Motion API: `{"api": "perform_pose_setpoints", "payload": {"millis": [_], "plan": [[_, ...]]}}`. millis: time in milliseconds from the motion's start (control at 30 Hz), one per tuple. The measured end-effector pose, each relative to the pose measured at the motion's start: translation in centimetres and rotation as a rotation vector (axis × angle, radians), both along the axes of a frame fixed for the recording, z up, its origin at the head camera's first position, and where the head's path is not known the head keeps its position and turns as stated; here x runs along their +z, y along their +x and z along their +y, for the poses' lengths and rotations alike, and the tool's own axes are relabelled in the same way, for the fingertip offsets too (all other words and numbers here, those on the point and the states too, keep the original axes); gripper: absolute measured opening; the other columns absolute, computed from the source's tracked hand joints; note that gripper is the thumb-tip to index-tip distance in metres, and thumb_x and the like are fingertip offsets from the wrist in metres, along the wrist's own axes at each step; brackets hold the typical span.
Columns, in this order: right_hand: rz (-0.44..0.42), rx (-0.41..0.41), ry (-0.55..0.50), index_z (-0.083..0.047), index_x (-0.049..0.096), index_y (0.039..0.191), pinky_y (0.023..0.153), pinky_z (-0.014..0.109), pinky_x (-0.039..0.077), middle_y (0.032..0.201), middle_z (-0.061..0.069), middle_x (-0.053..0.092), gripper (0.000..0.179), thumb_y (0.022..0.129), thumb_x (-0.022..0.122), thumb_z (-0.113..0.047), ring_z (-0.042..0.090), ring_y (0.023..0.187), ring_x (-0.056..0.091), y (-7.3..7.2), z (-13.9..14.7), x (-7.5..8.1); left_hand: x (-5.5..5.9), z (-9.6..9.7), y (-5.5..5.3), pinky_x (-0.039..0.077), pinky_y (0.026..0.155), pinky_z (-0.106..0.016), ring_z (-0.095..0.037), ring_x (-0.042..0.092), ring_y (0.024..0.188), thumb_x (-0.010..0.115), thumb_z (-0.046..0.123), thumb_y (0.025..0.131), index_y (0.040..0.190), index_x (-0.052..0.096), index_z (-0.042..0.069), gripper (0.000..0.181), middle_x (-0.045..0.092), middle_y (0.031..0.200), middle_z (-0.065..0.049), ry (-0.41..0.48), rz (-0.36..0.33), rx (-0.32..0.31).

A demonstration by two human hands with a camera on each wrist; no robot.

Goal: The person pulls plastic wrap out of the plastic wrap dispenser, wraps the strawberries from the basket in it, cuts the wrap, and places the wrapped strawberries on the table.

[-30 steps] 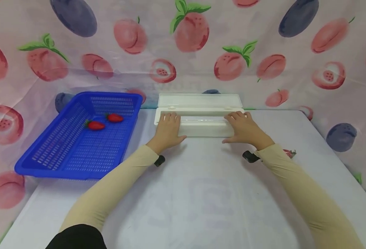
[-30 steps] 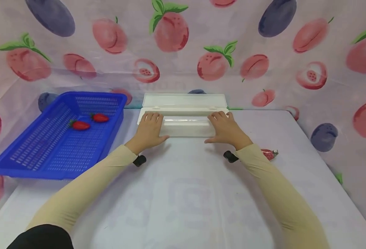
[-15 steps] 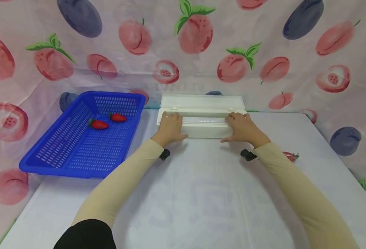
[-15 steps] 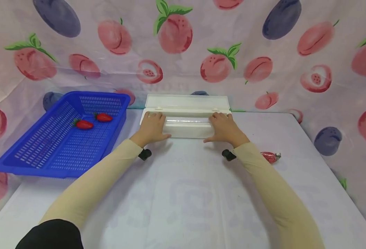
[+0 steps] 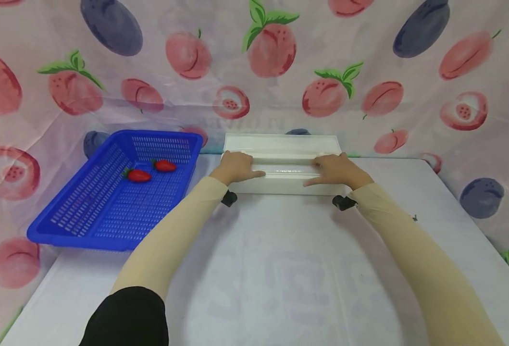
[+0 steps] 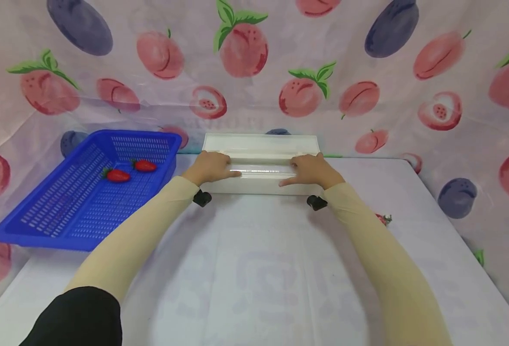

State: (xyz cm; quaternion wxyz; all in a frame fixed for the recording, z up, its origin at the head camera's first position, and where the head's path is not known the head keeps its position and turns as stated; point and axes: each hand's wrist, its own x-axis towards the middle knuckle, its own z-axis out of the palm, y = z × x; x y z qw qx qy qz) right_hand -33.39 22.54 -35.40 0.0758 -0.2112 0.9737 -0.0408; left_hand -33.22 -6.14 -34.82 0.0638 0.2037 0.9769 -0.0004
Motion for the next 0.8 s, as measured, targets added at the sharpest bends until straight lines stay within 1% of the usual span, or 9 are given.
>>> {"api": "perform_pose_setpoints", "payload": {"millis": [100,167,200,267,400,500,567,667,800], "plan": [[-0.006,-0.022,-0.039,-0.007,0.064,0.113,0.091,0.058,0.034,0.105,0.011,0.068,0.068,0.077,0.060,-0.065,0.027,0.099,0.061,-0.4,-0.1,0.2,-0.2,-0.2,-0.6,0.046,0.078,-0.040,-0.019,0.059,0.074,0.047,0.056,0.090,0.071,0.056,0.013,0.048,0.059,0.069,-0.001,0.046,0.019,0.007],[0.026,-0.009,-0.051,-0.007,0.067,0.105,0.086,0.054,0.039,0.094,0.010,0.069,0.056,0.082,0.059,-0.059,0.025,0.088,0.062,-0.5,-0.2,0.2,-0.3,-0.2,-0.9,0.045,0.071,-0.037,-0.017,0.052,0.065,0.049,0.049,0.090,0.063,0.048,0.014,0.044,0.049,0.060,0.001,0.063,0.043,0.002],[0.046,0.000,-0.047,-0.007,0.067,0.103,0.085,0.053,0.042,0.092,0.010,0.069,0.053,0.084,0.058,-0.056,0.025,0.085,0.063,-0.6,-0.2,0.1,-0.4,-0.2,-1.0,0.045,0.070,-0.036,-0.016,0.050,0.063,0.051,0.045,0.090,0.062,0.047,0.014,0.041,0.047,0.060,0.003,0.070,0.055,-0.002],[0.076,0.016,-0.042,-0.006,0.068,0.104,0.083,0.052,0.045,0.092,0.010,0.071,0.048,0.087,0.057,-0.050,0.026,0.084,0.064,-0.6,-0.2,0.0,-0.5,-0.2,-1.1,0.046,0.072,-0.037,-0.016,0.051,0.064,0.054,0.038,0.090,0.064,0.051,0.013,0.037,0.050,0.061,0.002,0.070,0.080,-0.018],[0.159,0.045,-0.020,-0.004,0.068,0.105,0.082,0.051,0.047,0.098,0.012,0.072,0.037,0.090,0.059,-0.036,0.028,0.087,0.067,-0.4,0.3,-0.4,-0.7,-0.3,-0.8,0.048,0.080,-0.041,-0.020,0.063,0.074,0.054,0.026,0.093,0.078,0.065,0.009,0.025,0.068,0.076,-0.003,0.050,0.154,-0.051],[0.250,0.091,-0.004,-0.004,0.069,0.099,0.078,0.049,0.049,0.094,0.011,0.073,0.023,0.089,0.063,-0.024,0.027,0.084,0.069,-0.3,0.9,-0.6,-0.9,-0.3,-0.6,0.047,0.082,-0.041,-0.022,0.066,0.081,0.050,0.015,0.094,0.083,0.068,0.009,0.023,0.072,0.083,-0.007,0.034,0.218,-0.057],[0.302,0.119,-0.011,-0.005,0.070,0.095,0.075,0.048,0.049,0.090,0.010,0.073,0.016,0.088,0.063,-0.018,0.025,0.081,0.069,-0.3,1.2,-0.7,-1.0,-0.4,-0.6,0.046,0.081,-0.040,-0.022,0.066,0.080,0.047,0.010,0.095,0.082,0.068,0.009,0.025,0.072,0.083,-0.008,0.023,0.258,-0.050],[0.342,0.129,-0.049,-0.006,0.069,0.089,0.073,0.049,0.048,0.085,0.008,0.073,0.012,0.088,0.061,-0.014,0.022,0.074,0.068,-0.1,1.3,-0.7,-1.2,-0.4,-0.7,0.046,0.082,-0.040,-0.022,0.067,0.080,0.048,0.014,0.096,0.084,0.069,0.010,0.024,0.072,0.084,-0.008,0.022,0.288,-0.022],[0.339,0.104,-0.099,-0.005,0.068,0.094,0.077,0.048,0.048,0.087,0.009,0.073,0.019,0.088,0.062,-0.023,0.022,0.076,0.067,0.1,-0.7,-0.4,-1.2,-0.6,-0.9,0.047,0.085,-0.042,-0.024,0.067,0.085,0.051,0.020,0.096,0.092,0.070,0.009,0.022,0.073,0.090,-0.008,0.032,0.280,0.011]]}}
